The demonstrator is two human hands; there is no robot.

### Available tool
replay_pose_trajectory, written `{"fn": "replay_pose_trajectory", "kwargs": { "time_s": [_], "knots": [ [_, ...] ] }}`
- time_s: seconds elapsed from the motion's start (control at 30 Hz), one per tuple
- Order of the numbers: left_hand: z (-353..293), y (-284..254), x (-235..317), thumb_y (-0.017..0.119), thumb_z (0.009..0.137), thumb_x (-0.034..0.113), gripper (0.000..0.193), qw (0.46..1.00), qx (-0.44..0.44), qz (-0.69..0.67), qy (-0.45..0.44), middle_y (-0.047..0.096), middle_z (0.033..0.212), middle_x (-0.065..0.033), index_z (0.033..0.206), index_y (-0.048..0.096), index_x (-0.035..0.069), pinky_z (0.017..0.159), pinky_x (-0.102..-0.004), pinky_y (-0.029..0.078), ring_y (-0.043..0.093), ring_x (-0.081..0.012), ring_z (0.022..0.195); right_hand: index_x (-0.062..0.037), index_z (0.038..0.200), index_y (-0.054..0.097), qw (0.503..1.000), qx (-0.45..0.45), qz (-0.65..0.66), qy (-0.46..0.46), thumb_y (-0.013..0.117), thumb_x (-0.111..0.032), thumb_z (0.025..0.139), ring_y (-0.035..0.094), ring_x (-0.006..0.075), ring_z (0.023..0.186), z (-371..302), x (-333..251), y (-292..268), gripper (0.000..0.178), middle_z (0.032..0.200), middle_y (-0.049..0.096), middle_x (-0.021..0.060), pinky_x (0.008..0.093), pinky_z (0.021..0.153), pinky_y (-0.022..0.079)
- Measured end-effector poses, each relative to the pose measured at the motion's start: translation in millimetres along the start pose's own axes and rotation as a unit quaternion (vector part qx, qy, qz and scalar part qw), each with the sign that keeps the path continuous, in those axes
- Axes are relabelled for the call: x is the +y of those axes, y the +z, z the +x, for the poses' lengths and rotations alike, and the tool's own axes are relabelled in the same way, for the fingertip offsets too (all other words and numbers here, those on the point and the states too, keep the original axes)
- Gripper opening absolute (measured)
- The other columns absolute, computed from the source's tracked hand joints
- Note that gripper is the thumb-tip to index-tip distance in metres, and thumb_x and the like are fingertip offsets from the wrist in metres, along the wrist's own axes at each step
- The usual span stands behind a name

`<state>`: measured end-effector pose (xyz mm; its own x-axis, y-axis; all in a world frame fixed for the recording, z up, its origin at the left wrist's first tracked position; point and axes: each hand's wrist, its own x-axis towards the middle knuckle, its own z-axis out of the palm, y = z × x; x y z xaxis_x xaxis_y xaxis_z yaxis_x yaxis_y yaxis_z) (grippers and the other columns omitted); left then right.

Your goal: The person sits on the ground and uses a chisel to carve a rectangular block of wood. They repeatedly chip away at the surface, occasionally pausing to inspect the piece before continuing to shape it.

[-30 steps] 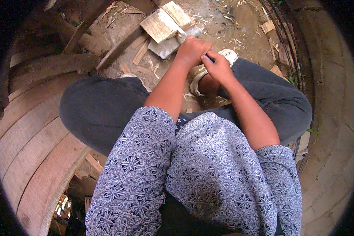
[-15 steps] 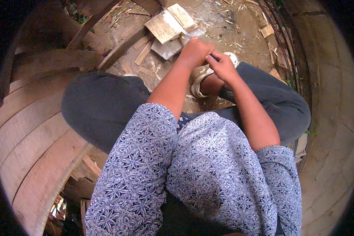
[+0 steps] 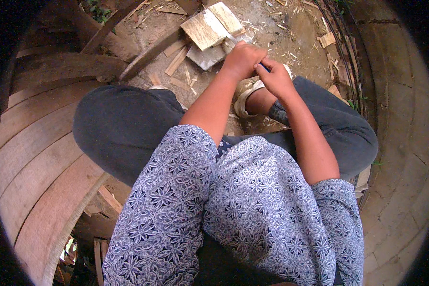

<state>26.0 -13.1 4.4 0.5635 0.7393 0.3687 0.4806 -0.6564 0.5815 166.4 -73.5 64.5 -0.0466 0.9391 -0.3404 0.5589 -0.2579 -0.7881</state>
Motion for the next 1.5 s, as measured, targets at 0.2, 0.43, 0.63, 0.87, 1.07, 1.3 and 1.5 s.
{"fn": "replay_pose_trajectory", "kwargs": {
  "time_s": [0.2, 0.43, 0.63, 0.87, 1.07, 1.3, 1.5],
  "knots": [
    [0.2, -3.8, -0.8, 0.065, 0.076, 0.020, 0.008, 1.000, 0.009, 0.011, -0.017, 0.070, 0.075, -0.0091, 0.078, 0.061, 0.014, 0.075, -0.0421, 0.048, 0.069, -0.0290, 0.077, -0.0046, 0.113, 0.070, 0.999, -0.027, -0.018, 0.031, 0.061, -0.028, 0.091, 0.070, 0.0345, 0.099, 2.2, -14.0, -3.2, 0.033, 0.106, 0.071, 0.0208, 0.0404, 0.089, 0.052],
    [6.5, -7.8, -7.6, 0.066, 0.076, 0.020, 0.008, 1.000, -0.002, -0.005, -0.014, 0.070, 0.076, -0.0091, 0.080, 0.061, 0.014, 0.073, -0.0415, 0.048, 0.069, -0.0288, 0.077, -0.0038, 0.110, 0.069, 0.998, -0.020, -0.019, 0.051, 0.061, -0.028, 0.091, 0.069, 0.0369, 0.097, 9.1, -18.1, -0.8, 0.032, 0.104, 0.070, 0.0214, 0.0417, 0.088, 0.051],
    [0.9, -13.0, -52.4, 0.065, 0.076, 0.020, 0.010, 0.998, -0.022, 0.060, -0.014, 0.069, 0.077, -0.0121, 0.082, 0.062, 0.012, 0.073, -0.0436, 0.049, 0.068, -0.0327, 0.078, -0.0040, 0.105, 0.069, 0.999, 0.024, 0.017, -0.046, 0.062, -0.029, 0.090, 0.068, 0.0384, 0.094, 47.4, -7.0, 33.3, 0.030, 0.100, 0.070, 0.0223, 0.0422, 0.086, 0.052],
    [8.7, -46.1, -63.0, 0.070, 0.071, 0.018, 0.013, 0.999, 0.011, 0.027, -0.015, 0.069, 0.077, -0.0127, 0.081, 0.063, 0.012, 0.077, -0.0440, 0.050, 0.068, -0.0324, 0.079, -0.0012, 0.106, 0.069, 0.998, 0.028, 0.027, -0.046, 0.061, -0.027, 0.090, 0.069, 0.0340, 0.092, 64.3, -26.7, 48.2, 0.032, 0.101, 0.071, 0.0212, 0.0398, 0.085, 0.051],
    [14.9, -27.6, -18.9, 0.064, 0.077, 0.020, 0.009, 0.999, 0.038, 0.014, 0.025, 0.068, 0.077, -0.0104, 0.083, 0.062, 0.013, 0.075, -0.0438, 0.048, 0.068, -0.0324, 0.081, -0.0064, 0.106, 0.071, 0.999, 0.019, 0.041, 0.014, 0.062, -0.024, 0.095, 0.046, 0.0043, 0.062, 23.0, -25.9, 5.5, 0.022, 0.073, 0.055, -0.0039, 0.0235, 0.053, 0.037],
    [-5.8, -13.1, -0.7, 0.067, 0.075, 0.016, 0.010, 1.000, -0.011, -0.017, 0.002, 0.069, 0.079, -0.0101, 0.083, 0.060, 0.013, 0.075, -0.0451, 0.049, 0.069, -0.0321, 0.081, 0.0025, 0.109, 0.068, 0.995, 0.003, 0.039, 0.088, 0.059, -0.022, 0.088, 0.068, 0.0224, 0.090, -9.0, -34.3, 6.7, 0.033, 0.097, 0.073, 0.0170, 0.0347, 0.085, 0.051],
    [-7.3, -10.6, 1.6, 0.069, 0.073, 0.018, 0.012, 1.000, 0.002, 0.002, 0.022, 0.070, 0.079, -0.0072, 0.081, 0.061, 0.014, 0.074, -0.0432, 0.050, 0.070, -0.0289, 0.080, 0.0021, 0.110, 0.067, 0.999, 0.003, 0.031, 0.039, 0.057, -0.021, 0.087, 0.069, 0.0258, 0.094, -11.7, -24.7, 8.0, 0.034, 0.099, 0.072, 0.0189, 0.0361, 0.086, 0.051]
  ]
}}
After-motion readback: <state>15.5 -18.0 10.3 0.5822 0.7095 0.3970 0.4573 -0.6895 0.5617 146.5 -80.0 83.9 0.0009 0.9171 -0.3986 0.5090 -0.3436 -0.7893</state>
